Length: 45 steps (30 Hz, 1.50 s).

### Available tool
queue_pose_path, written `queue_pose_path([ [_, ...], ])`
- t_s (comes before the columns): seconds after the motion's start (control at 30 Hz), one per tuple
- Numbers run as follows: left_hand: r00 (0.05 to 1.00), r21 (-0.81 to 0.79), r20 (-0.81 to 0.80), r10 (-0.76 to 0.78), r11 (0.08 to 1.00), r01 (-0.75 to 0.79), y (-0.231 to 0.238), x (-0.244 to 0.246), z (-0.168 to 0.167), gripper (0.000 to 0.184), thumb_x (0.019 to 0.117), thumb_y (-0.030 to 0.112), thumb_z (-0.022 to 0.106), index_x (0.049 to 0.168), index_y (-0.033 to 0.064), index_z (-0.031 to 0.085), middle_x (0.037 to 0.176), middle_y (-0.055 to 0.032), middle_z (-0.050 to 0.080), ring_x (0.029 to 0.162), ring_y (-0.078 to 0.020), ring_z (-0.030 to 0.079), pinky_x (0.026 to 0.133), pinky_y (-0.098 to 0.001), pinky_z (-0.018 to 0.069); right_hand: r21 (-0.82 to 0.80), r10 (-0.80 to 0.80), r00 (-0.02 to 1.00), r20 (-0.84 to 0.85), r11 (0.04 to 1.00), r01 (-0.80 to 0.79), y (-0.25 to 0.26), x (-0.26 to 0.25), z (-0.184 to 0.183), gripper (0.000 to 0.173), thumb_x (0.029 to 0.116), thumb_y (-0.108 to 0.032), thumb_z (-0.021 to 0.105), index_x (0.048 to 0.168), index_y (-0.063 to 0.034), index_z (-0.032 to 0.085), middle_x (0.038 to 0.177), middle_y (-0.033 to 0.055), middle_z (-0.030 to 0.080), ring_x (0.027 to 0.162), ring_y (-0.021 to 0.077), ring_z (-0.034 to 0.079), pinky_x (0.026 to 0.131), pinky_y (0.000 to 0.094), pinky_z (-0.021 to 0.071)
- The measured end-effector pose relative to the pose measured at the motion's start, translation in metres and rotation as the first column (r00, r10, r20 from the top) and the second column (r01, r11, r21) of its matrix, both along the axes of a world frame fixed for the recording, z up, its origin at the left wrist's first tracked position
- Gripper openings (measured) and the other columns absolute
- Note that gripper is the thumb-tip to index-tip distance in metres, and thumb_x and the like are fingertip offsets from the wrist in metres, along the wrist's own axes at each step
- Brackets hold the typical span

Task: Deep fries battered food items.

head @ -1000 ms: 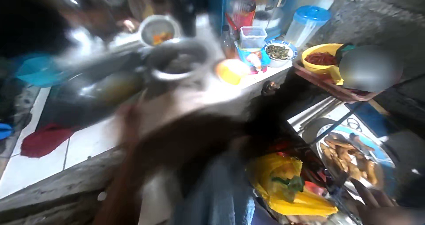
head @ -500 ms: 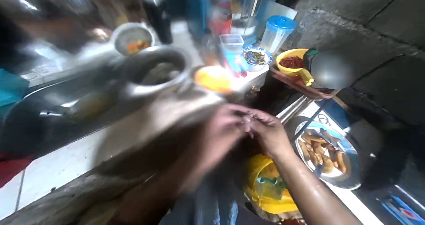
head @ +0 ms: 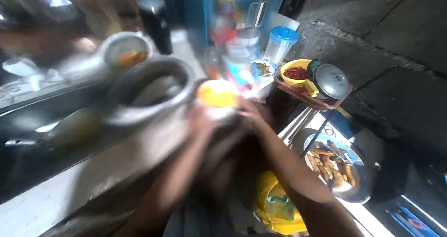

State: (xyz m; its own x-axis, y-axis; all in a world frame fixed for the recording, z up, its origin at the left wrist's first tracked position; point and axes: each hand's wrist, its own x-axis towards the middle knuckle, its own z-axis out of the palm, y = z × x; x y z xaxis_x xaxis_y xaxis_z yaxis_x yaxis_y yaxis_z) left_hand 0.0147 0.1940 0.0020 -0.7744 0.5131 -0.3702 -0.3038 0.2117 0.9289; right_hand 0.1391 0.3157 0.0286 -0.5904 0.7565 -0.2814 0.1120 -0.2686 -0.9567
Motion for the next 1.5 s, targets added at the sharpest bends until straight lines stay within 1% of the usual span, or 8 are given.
queue_pose_path([
  [0.23,0.998,0.123,-0.059,-0.038,0.991,0.045,0.021,-0.007,-0.035,0.072,0.1080,0.060,0.016,0.158,0.0101,0.028,0.133,-0.0326,0.056,0.092,-0.0423,0.069,0.067,-0.0526,0.0575,-0.114,0.027,0.983,-0.183,0.992,-0.049,-0.007,-0.025,-0.029,0.035,0.1091,-0.017,0.045,0.140,-0.0023,0.053,0.124,0.0170,0.060,0.105,0.0261,0.061,0.084,0.0503,0.0542],
  [0.4,0.983,0.091,-0.145,-0.111,0.988,0.125,0.010,0.022,-0.003,0.071,0.1073,0.058,0.006,0.163,0.0148,0.008,0.152,-0.0293,0.040,0.117,-0.0422,0.062,0.082,-0.0579,0.0570,-0.033,0.027,0.987,-0.160,0.999,-0.033,-0.028,0.007,0.007,0.034,0.1096,-0.016,0.045,0.133,0.0061,0.055,0.117,0.0208,0.060,0.092,0.0220,0.058,0.077,0.0414,0.0520],
  [0.57,0.982,0.130,-0.111,-0.154,0.977,0.168,-0.004,0.057,0.034,0.064,0.1092,0.055,0.010,0.161,0.0164,0.012,0.140,-0.0268,0.052,0.100,-0.0348,0.069,0.074,-0.0492,0.0601,0.017,0.007,0.973,-0.233,1.000,-0.003,-0.045,0.039,0.024,0.025,0.1089,-0.014,0.046,0.117,0.0065,0.057,0.095,0.0103,0.056,0.074,0.0123,0.051,0.063,0.0310,0.0474],
  [0.67,0.979,0.109,0.003,-0.202,0.974,0.200,-0.008,0.075,0.048,0.063,0.1102,0.053,0.012,0.161,0.0168,0.016,0.153,-0.0240,0.042,0.123,-0.0375,0.059,0.094,-0.0536,0.0531,0.056,0.026,0.971,-0.237,0.998,-0.013,-0.049,0.058,0.038,0.024,0.1094,-0.013,0.045,0.115,0.0077,0.056,0.095,0.0111,0.055,0.077,0.0147,0.052,0.066,0.0338,0.0489],
  [0.8,0.970,0.213,-0.022,-0.242,0.947,0.241,-0.007,0.094,0.033,0.062,0.1097,0.052,0.009,0.160,0.0177,0.019,0.157,-0.0189,0.037,0.131,-0.0373,0.053,0.094,-0.0579,0.0520,0.182,0.028,0.981,-0.193,0.983,0.007,-0.053,0.088,0.044,0.026,0.1097,-0.017,0.044,0.111,0.0069,0.056,0.087,0.0096,0.052,0.068,0.0131,0.049,0.058,0.0299,0.0444],
  [1.0,0.907,0.339,0.106,-0.407,0.873,0.352,-0.013,0.133,0.051,0.074,0.1036,0.066,0.005,0.161,0.0201,0.015,0.163,-0.0205,0.026,0.138,-0.0407,0.047,0.099,-0.0569,0.0505,0.098,-0.134,0.980,0.147,0.988,0.120,-0.157,0.204,0.194,0.029,0.1108,-0.005,0.034,0.127,0.0115,0.052,0.102,0.0178,0.058,0.084,0.0163,0.057,0.079,0.0295,0.0508],
  [1.3,0.781,0.319,0.000,-0.625,0.740,0.592,-0.024,0.227,0.068,0.066,0.1080,0.055,0.007,0.157,0.0132,0.020,0.151,-0.0161,0.043,0.123,-0.0266,0.060,0.091,-0.0419,0.0565,0.123,-0.246,0.961,0.128,0.965,0.231,-0.132,0.279,0.143,0.030,0.1124,-0.016,0.036,0.127,0.0048,0.052,0.101,0.0142,0.057,0.077,0.0175,0.057,0.070,0.0339,0.0522],
  [1.5,0.634,0.405,0.143,-0.760,0.630,0.662,-0.028,0.285,0.067,0.046,0.1056,0.038,0.028,0.144,0.0155,0.038,0.134,-0.0141,0.059,0.113,-0.0366,0.066,0.080,-0.0604,0.0588,0.194,-0.269,0.957,0.108,0.950,0.245,-0.106,0.352,0.110,0.028,0.1105,-0.024,0.044,0.117,-0.0010,0.057,0.091,0.0087,0.057,0.069,0.0159,0.058,0.059,0.0347,0.0533],
])
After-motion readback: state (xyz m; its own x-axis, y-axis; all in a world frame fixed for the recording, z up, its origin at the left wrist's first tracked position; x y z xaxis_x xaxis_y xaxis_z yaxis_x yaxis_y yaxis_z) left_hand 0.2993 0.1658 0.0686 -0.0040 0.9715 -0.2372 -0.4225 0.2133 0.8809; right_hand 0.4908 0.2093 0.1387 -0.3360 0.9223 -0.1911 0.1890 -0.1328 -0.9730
